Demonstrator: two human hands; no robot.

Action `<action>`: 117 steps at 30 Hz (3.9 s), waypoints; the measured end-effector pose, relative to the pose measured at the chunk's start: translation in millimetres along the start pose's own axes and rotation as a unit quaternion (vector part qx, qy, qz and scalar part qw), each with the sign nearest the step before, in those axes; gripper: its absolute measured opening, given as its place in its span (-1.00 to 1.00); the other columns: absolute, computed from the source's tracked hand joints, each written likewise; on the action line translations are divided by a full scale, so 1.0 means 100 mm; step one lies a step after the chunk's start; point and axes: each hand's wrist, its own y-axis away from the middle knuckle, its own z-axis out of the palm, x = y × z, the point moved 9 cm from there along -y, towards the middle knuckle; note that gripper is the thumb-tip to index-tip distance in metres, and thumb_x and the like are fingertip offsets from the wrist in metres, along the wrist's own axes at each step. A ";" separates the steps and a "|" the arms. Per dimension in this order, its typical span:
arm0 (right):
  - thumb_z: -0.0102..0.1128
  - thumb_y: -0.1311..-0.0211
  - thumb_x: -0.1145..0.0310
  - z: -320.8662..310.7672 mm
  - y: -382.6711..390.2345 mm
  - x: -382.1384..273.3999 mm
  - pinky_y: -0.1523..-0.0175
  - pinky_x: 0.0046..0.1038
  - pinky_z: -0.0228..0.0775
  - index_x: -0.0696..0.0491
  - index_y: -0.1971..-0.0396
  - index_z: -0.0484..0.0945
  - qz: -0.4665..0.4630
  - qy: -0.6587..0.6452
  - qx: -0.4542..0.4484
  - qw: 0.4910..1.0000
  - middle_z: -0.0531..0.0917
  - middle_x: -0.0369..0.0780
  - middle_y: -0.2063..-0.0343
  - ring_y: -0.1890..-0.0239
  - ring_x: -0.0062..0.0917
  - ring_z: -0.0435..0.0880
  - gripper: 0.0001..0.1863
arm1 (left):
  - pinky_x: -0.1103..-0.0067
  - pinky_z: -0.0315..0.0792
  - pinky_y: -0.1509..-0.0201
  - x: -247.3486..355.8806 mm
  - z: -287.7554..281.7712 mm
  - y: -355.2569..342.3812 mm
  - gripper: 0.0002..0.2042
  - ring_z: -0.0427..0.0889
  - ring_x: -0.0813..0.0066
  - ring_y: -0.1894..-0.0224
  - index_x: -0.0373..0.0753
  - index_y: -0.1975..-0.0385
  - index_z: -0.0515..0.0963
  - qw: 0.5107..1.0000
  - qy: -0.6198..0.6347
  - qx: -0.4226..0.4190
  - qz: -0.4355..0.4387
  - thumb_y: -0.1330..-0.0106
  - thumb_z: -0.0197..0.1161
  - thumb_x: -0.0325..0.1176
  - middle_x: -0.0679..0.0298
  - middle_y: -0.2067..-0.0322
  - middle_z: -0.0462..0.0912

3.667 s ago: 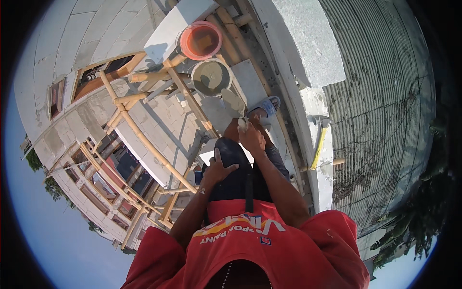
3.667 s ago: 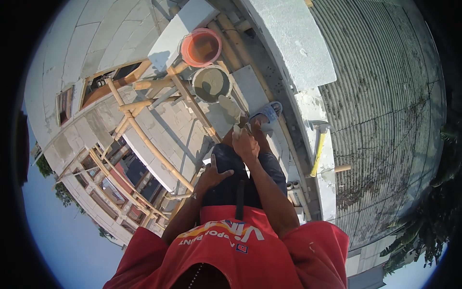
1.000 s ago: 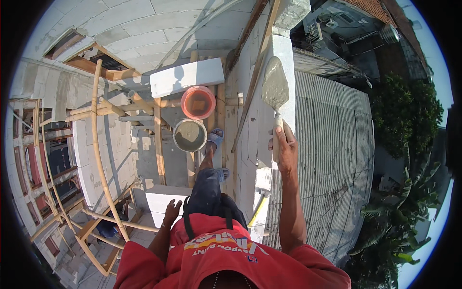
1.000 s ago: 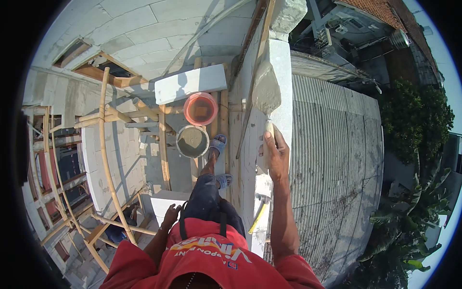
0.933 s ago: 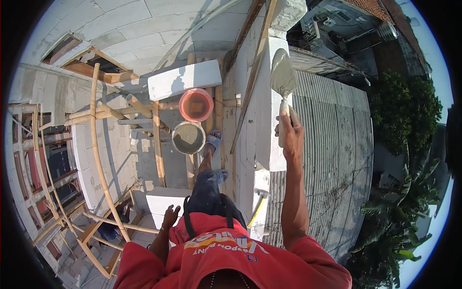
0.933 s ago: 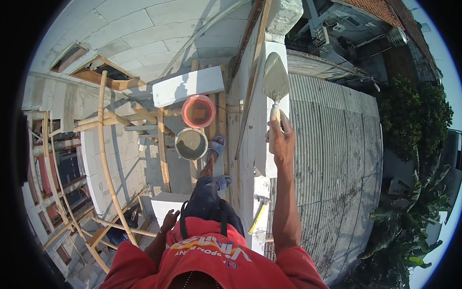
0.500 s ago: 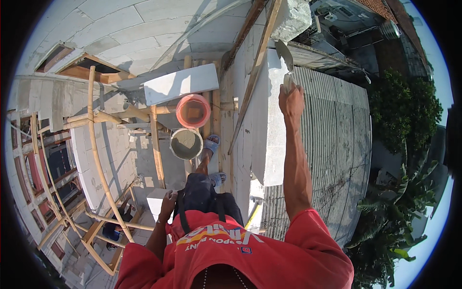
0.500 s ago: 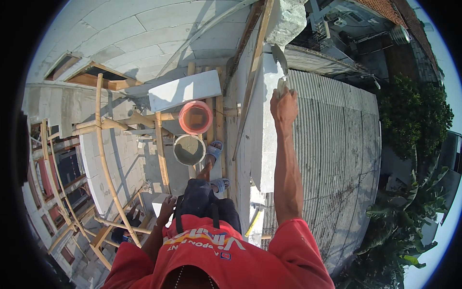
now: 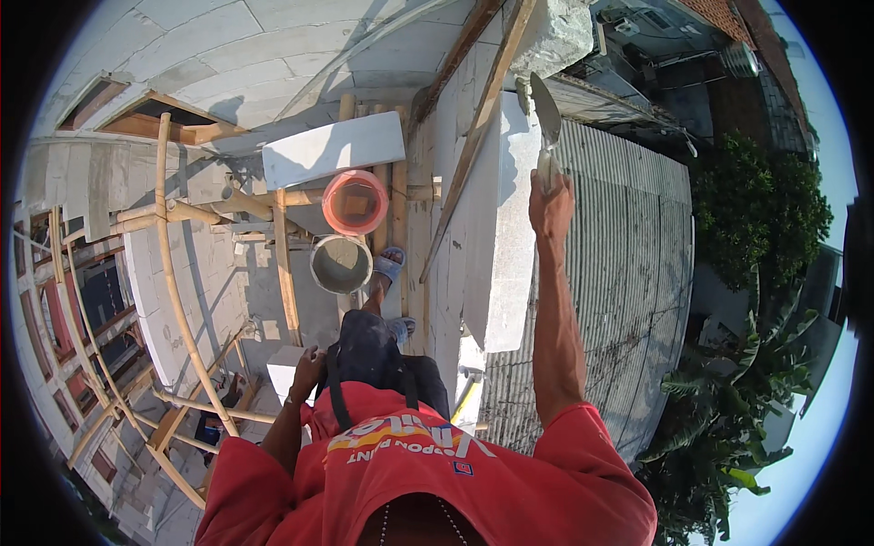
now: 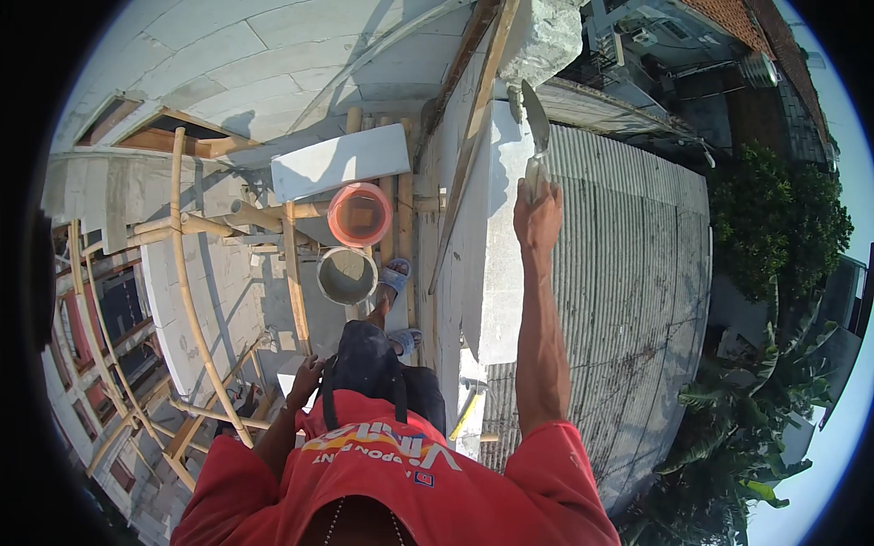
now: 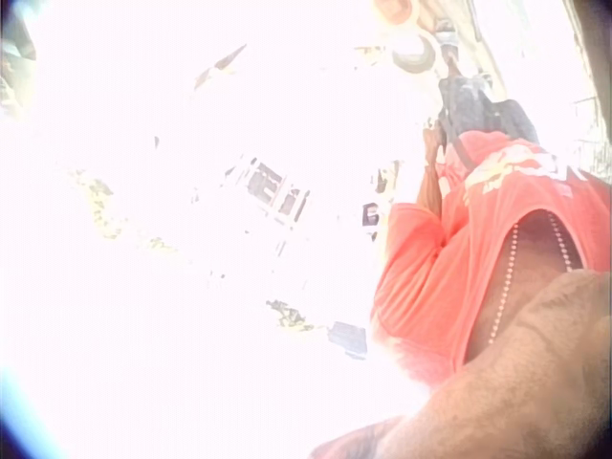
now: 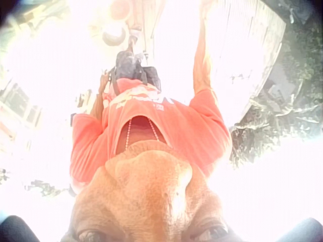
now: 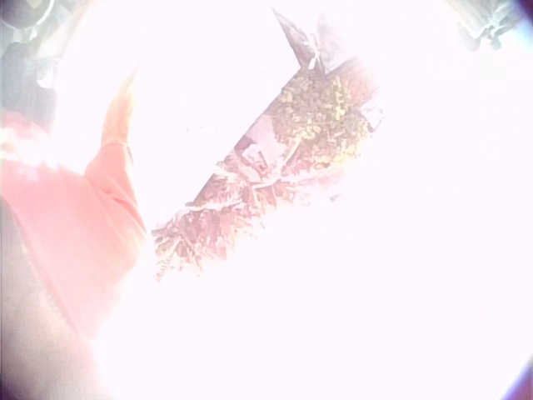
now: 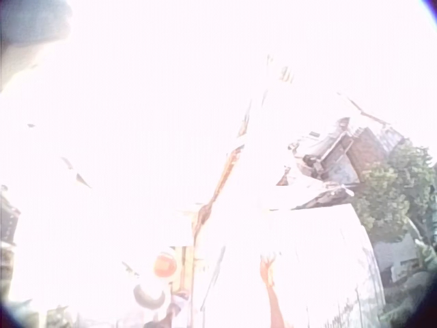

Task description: The person applies mortar to the top of a wall using a trowel and positions lightweight concrete blocks. They use a hammer to tap the blocks into alignment and verify the level of the row with a spirit level.

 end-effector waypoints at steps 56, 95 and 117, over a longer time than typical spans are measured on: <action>0.13 -0.40 0.01 -0.20 -0.30 0.26 0.61 -0.58 0.36 0.24 0.10 0.59 0.276 -0.203 -0.244 0.907 0.64 -0.20 0.49 0.67 -0.64 0.51 -0.50 | 0.28 0.39 -0.30 -0.12 0.55 0.26 -0.38 0.49 -0.11 -0.26 -0.44 -0.30 0.34 0.995 0.090 -0.011 -0.050 -0.41 0.19 -0.09 -0.31 -0.20 0.46; 0.12 -0.40 -0.04 0.04 0.06 0.43 0.66 -0.55 0.31 0.22 0.28 0.61 0.319 -0.254 -0.189 0.893 0.60 -0.20 0.58 0.70 -0.61 0.50 -0.49 | 0.33 0.42 -0.25 -0.10 0.38 0.23 -0.43 0.57 -0.04 -0.19 -0.46 -0.25 0.41 0.998 0.051 0.005 -0.033 -0.45 0.13 -0.06 -0.23 -0.10 0.57; 0.07 -0.41 0.01 -0.09 0.49 0.48 0.65 -0.46 0.34 0.23 0.07 0.61 0.339 -0.209 -0.168 0.902 0.58 -0.22 0.62 0.71 -0.57 0.52 -0.49 | 0.48 0.58 0.33 0.31 -0.46 -0.31 -0.46 0.65 0.37 0.14 -0.21 -0.22 0.46 0.999 -0.028 -0.025 -0.022 -0.38 0.18 0.03 0.11 0.05 0.61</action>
